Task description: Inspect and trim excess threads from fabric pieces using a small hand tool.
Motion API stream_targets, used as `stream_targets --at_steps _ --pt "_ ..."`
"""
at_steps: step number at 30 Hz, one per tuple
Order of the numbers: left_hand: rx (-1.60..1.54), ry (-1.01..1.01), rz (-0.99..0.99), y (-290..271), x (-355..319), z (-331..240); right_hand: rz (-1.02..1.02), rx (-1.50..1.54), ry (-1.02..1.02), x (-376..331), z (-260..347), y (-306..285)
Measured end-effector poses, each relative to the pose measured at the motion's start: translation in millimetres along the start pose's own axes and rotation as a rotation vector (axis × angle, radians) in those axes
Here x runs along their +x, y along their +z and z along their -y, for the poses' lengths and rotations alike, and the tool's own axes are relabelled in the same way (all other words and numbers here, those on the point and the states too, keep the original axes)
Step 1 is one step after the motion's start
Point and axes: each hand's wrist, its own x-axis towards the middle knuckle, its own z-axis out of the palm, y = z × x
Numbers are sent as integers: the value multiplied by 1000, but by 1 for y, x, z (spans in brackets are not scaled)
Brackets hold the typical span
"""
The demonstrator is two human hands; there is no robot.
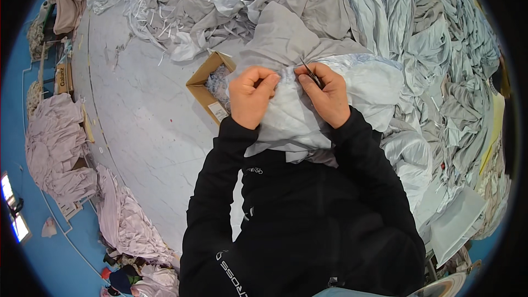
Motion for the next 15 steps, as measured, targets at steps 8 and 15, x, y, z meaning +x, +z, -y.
stream_targets --at_steps 8,15 --pt "-151 -117 -160 0 -10 5 56 -466 -280 -9 37 1" --pt "-96 58 -189 6 -15 8 5 -679 -421 -15 42 9"
